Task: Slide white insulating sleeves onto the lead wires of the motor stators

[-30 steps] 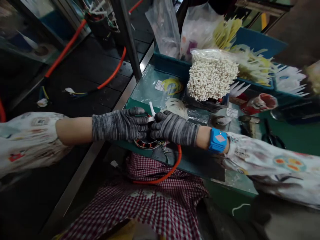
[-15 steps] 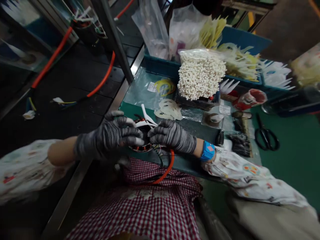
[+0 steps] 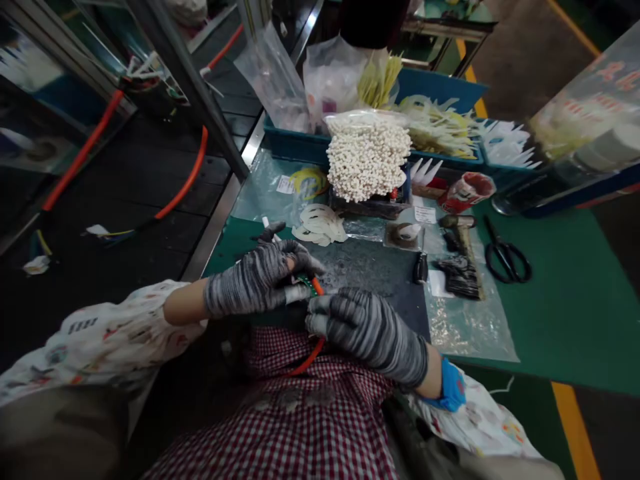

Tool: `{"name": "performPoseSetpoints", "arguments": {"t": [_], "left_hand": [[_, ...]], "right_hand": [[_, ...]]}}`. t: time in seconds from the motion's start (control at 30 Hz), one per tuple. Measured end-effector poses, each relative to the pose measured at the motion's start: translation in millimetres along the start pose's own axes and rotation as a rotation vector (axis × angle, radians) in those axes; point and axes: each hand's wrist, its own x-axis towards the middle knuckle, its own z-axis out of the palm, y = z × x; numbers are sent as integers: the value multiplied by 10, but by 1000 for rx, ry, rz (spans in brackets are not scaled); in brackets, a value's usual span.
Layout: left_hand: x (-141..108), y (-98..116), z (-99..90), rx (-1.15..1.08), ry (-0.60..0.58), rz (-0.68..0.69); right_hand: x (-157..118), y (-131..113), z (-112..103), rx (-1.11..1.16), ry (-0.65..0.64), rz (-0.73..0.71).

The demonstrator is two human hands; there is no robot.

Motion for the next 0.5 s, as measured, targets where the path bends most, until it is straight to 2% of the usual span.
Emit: {"name": "performPoseSetpoints", "arguments": {"t": [0.1,0.2,0.27,0.33,0.4,0.5], "left_hand": [[-105,69,38,43,141,-44],[-252,175,142,168,260,67],[-301,251,251,261,310,110],[-298,314,368,355,384,79],[-279,340,435,435,450,33],[-301,248,322,402,415,62]], "right_hand": [[-37,3,139,13,175,61],[-99,17,236,1,357,114],[-106,13,311,-22,416,154],[-66,13,418,3,508,205],[7,38,563,106,683,258],[118,137,810,194,930,421]]}}
